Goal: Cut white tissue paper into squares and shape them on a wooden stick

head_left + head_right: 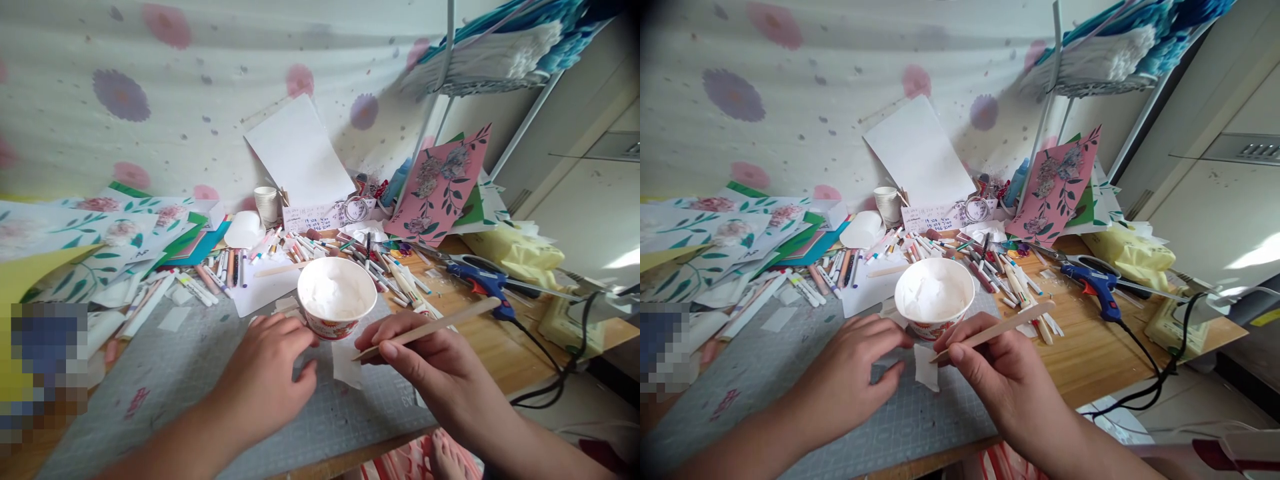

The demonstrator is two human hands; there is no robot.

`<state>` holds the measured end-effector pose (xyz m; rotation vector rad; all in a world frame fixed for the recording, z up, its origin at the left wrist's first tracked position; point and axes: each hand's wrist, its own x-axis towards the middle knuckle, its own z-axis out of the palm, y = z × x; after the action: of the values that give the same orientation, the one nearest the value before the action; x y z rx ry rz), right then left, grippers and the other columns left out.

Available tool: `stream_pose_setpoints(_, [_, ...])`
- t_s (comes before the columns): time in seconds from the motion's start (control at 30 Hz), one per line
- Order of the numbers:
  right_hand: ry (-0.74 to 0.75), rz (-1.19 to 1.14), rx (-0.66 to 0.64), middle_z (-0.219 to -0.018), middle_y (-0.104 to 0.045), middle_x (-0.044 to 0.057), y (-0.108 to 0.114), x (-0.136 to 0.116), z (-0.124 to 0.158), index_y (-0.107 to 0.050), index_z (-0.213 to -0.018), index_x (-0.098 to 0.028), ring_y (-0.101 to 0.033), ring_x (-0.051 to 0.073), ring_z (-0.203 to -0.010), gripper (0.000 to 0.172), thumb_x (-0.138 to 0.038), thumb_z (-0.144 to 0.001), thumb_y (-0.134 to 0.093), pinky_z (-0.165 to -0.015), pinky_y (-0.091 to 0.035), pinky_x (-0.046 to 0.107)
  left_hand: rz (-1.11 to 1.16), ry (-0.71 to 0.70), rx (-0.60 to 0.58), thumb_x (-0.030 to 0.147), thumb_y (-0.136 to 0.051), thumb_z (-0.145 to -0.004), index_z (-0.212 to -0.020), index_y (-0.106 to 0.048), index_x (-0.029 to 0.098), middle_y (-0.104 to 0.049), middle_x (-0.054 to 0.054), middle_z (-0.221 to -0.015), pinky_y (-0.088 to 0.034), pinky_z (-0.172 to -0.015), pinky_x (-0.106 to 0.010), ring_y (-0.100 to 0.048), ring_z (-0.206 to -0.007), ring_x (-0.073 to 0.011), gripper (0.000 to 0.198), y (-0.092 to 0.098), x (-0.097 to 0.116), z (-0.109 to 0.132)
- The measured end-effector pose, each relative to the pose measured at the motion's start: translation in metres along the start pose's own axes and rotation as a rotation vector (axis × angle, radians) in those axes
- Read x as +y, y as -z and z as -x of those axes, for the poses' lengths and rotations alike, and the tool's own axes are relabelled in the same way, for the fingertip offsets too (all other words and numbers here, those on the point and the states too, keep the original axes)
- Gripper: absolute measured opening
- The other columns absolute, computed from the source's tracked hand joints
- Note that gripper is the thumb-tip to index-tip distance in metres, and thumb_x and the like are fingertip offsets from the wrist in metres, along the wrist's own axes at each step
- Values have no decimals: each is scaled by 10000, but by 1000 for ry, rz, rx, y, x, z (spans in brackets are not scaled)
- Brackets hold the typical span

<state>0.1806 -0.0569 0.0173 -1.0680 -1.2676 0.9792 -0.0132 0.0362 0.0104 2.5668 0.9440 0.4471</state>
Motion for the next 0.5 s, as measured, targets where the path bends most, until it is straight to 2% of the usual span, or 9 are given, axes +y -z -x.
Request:
stream_pose_setpoints(0.1, [-14, -21, -39, -904, -662, 17, 0, 0, 2, -688, -854, -255, -643, 170, -874, 94, -277, -887, -603, -771, -531, 286, 324, 13, -2, 132, -555, -727, -877, -650, 201, -659, -33, -868, -441, -750, -357, -570, -825, -218, 191, 2, 3, 3])
stream_pose_setpoints(0.23, [-8, -18, -85, -916, -668, 7, -2, -1, 5, -667, -889, -267, -627, 156, -906, 89, -258, -905, -580, -801, -501, 265, 865, 39, -140, 265, -642, -756, -994, -624, 214, -653, -23, -900, -453, -760, -315, -573, -852, -198, 244, -6, 4, 7])
stream_pose_setpoints(0.3, [15, -1, -104, -914, -671, 3, -3, -1, 5, -668, -906, -268, -621, 147, -925, 95, -241, -908, -576, -814, -490, 247, 1044, 104, -168, 315, -664, -767, -937, -617, 203, -632, -4, -821, -444, -689, -273, -563, -776, -166, 209, -11, 5, 8])
stream_pose_setpoints(0.4, [26, 9, -104, -922, -682, 3, -4, -1, 5, -673, -909, -265, -623, 146, -939, 93, -237, -903, -585, -811, -487, 233, 1125, 187, -120, 325, -663, -787, -771, -596, 183, -535, 44, -656, -379, -569, -212, -472, -611, -100, 158, -14, 6, 8])
stream_pose_setpoints(0.5, [13, -44, -73, -943, -697, 6, -2, -1, 4, -673, -895, -262, -634, 156, -952, 72, -260, -893, -601, -842, -485, 250, 1109, 156, -80, 317, -642, -807, -774, -628, 187, -528, 44, -649, -362, -557, -205, -442, -600, -95, 135, -13, 5, 7])
